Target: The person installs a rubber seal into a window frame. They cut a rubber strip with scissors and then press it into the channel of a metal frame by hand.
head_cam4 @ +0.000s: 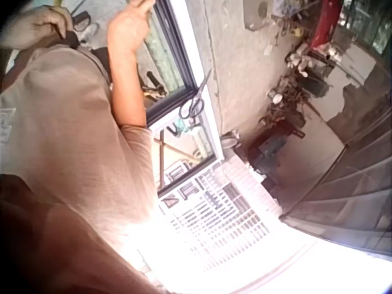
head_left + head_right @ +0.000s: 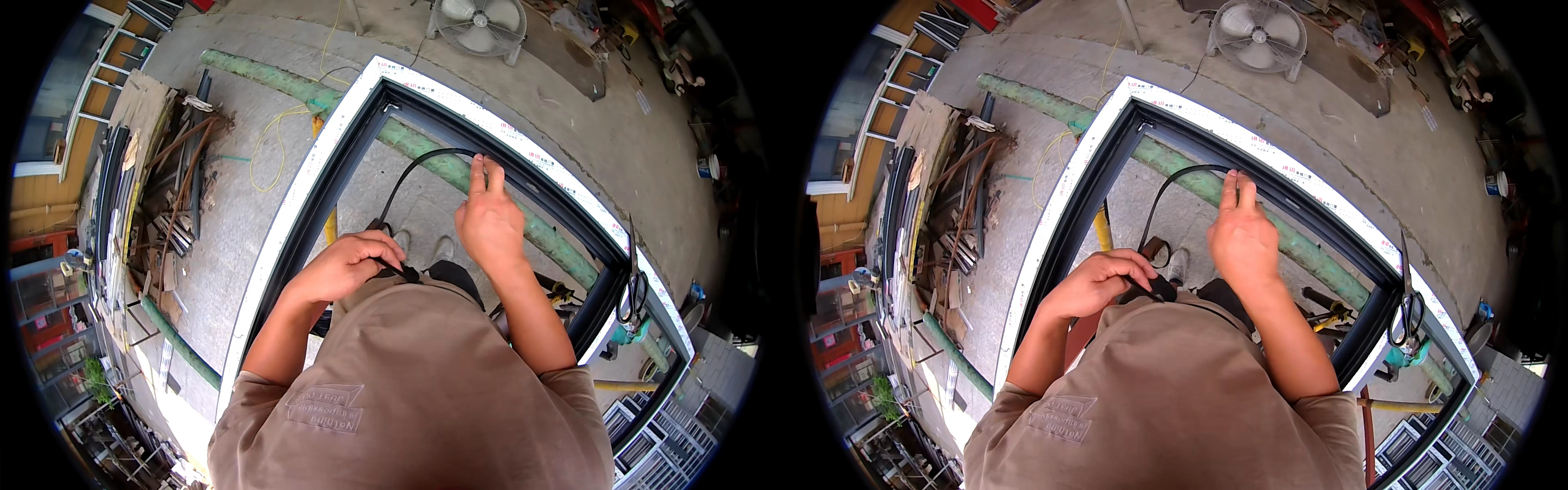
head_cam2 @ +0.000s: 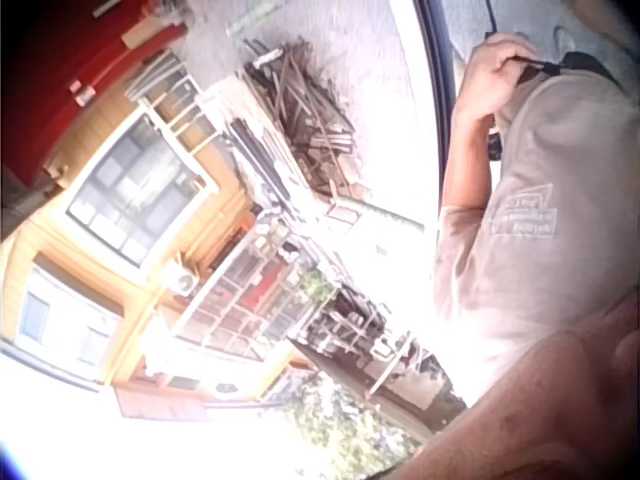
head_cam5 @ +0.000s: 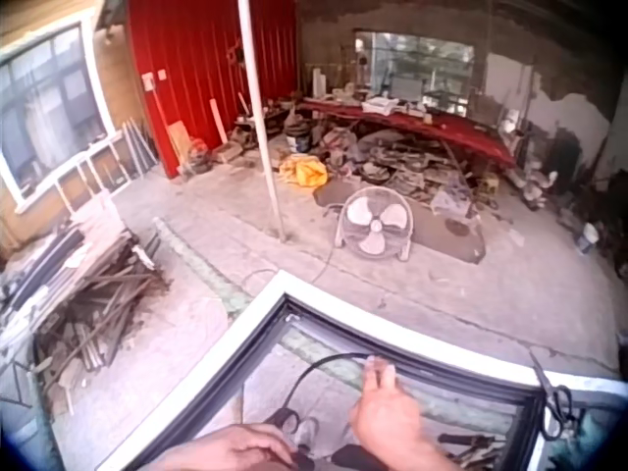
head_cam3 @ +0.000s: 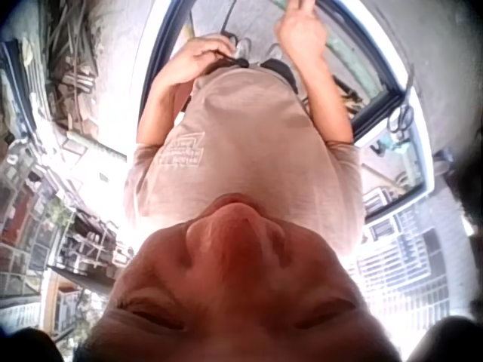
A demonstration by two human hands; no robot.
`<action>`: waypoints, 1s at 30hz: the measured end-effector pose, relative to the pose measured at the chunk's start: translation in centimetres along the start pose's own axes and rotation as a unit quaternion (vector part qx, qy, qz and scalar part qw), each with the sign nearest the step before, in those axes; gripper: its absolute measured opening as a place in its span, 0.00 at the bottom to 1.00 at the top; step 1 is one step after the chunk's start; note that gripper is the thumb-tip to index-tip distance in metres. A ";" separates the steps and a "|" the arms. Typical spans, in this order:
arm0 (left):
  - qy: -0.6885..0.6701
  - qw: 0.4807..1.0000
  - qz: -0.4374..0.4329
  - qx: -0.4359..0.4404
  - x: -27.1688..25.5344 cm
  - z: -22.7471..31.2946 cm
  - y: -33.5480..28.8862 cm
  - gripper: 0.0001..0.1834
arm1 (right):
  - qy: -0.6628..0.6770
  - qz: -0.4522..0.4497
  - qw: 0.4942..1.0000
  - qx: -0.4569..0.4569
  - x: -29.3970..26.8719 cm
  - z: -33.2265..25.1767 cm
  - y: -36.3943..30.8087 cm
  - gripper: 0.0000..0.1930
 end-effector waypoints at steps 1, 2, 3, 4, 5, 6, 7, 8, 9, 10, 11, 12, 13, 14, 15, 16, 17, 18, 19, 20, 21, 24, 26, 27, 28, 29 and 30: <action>-0.011 0.999 -0.005 -0.045 0.2 -1.6 1.0 0.18 | 0.008 -0.005 1.000 -0.003 -0.1 0.0 0.0 0.39; -0.009 0.999 -0.009 -0.043 0.2 -2.4 2.0 0.18 | 0.014 -0.010 1.000 -0.002 -0.1 0.0 0.0 0.39; -0.007 0.997 0.003 -0.074 0.0 -3.2 3.0 0.19 | 0.013 -0.008 1.000 0.002 -0.2 0.1 0.1 0.39; -0.004 0.994 0.014 -0.104 -0.2 -4.5 4.0 0.21 | 0.018 -0.011 1.000 0.002 -0.1 0.1 0.1 0.39; 0.095 0.994 -0.009 -0.055 -0.5 -5.1 5.0 0.24 | 0.023 -0.014 1.000 0.000 -0.1 0.2 0.1 0.40; 0.096 0.994 -0.011 -0.053 -0.5 -6.0 5.4 0.24 | 0.022 -0.012 1.000 0.002 0.0 0.2 0.1 0.40; 0.162 0.983 -0.018 -0.087 -0.2 -6.0 5.9 0.27 | 0.024 -0.007 1.000 -0.003 0.0 0.1 0.1 0.40; 0.227 0.966 -0.024 -0.121 -0.1 -6.1 6.3 0.31 | 0.027 -0.002 1.000 -0.007 0.1 0.1 0.1 0.40; 0.258 0.958 -0.033 -0.122 -0.4 -6.5 7.0 0.39 | 0.026 -0.002 1.000 -0.006 0.1 0.2 0.0 0.40; 0.258 0.958 -0.034 -0.122 -0.2 -6.6 7.4 0.39 | 0.026 -0.002 1.000 -0.006 0.2 0.2 0.0 0.40; 0.208 0.969 0.041 -0.125 -0.4 -6.4 7.9 0.42 | 0.026 -0.003 1.000 -0.007 0.3 0.2 0.0 0.40; 0.155 0.973 0.115 -0.127 -0.5 -6.4 8.5 0.45 | 0.026 -0.002 1.000 -0.006 0.2 0.3 0.1 0.40; 0.089 0.972 0.176 -0.128 -0.6 -7.3 9.4 0.48 | 0.031 -0.004 0.999 -0.007 0.2 0.2 0.1 0.40; 0.089 0.972 0.176 -0.128 -0.6 -7.5 10.4 0.48 | 0.034 -0.006 0.999 -0.007 0.2 0.2 0.1 0.40; 0.142 0.965 0.199 -0.094 -0.8 -7.2 11.3 0.47 | 0.034 -0.006 0.999 -0.007 0.2 0.1 0.1 0.40; 0.197 0.953 0.222 -0.059 -0.8 -6.9 12.1 0.46 | 0.036 -0.002 0.999 -0.005 0.2 0.2 0.1 0.40; 0.221 0.940 0.260 -0.017 -0.3 -6.8 12.8 0.37 | 0.039 0.002 0.999 -0.003 0.2 0.2 0.2 0.41; 0.222 0.939 0.261 -0.016 -0.5 -7.0 13.3 0.37 | 0.039 0.003 0.999 -0.004 0.1 0.3 0.2 0.41; 0.164 0.961 0.213 -0.065 -0.8 -7.5 14.1 0.32 | 0.049 -0.003 0.999 0.005 0.2 0.4 0.2 0.40; 0.104 0.975 0.163 -0.113 -0.8 -8.0 14.5 0.28 | 0.059 -0.010 0.998 0.015 0.3 0.5 0.2 0.39; 0.061 0.976 0.175 -0.110 -0.6 -8.2 14.1 0.22 | 0.060 -0.008 0.998 0.015 0.3 0.4 0.1 0.39; -0.039 0.988 0.136 -0.068 -1.8 -12.1 12.1 0.22 | 0.055 -0.002 0.998 0.011 0.4 0.2 0.1 0.39; -0.063 0.989 0.123 -0.062 -2.6 -11.5 9.9 0.21 | 0.053 0.001 0.999 0.012 0.3 0.2 0.1 0.40; -0.025 0.985 0.137 -0.106 -2.8 -10.1 8.5 0.20 | 0.056 0.003 0.998 0.016 0.4 0.4 0.1 0.40; 0.013 0.977 0.153 -0.149 -2.9 -8.1 7.1 0.20 | 0.050 -0.002 0.999 0.016 0.4 0.4 0.0 0.40; 0.067 0.964 0.220 -0.134 -2.9 -5.9 6.2 0.15 | 0.043 -0.009 0.999 0.014 0.6 0.4 0.0 0.40; 0.069 0.964 0.220 -0.135 -2.8 -3.9 6.0 0.15 | 0.045 -0.008 0.999 0.015 0.6 0.4 -0.1 0.40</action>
Point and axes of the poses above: each hand's wrist, its own y-axis towards the middle knuckle, its own x-axis out of the palm, z = x × y, the point moved 4 cm from there along y, towards the middle knuckle, and after that the axes turned 5 degrees about -x, right-handed, at the moved point
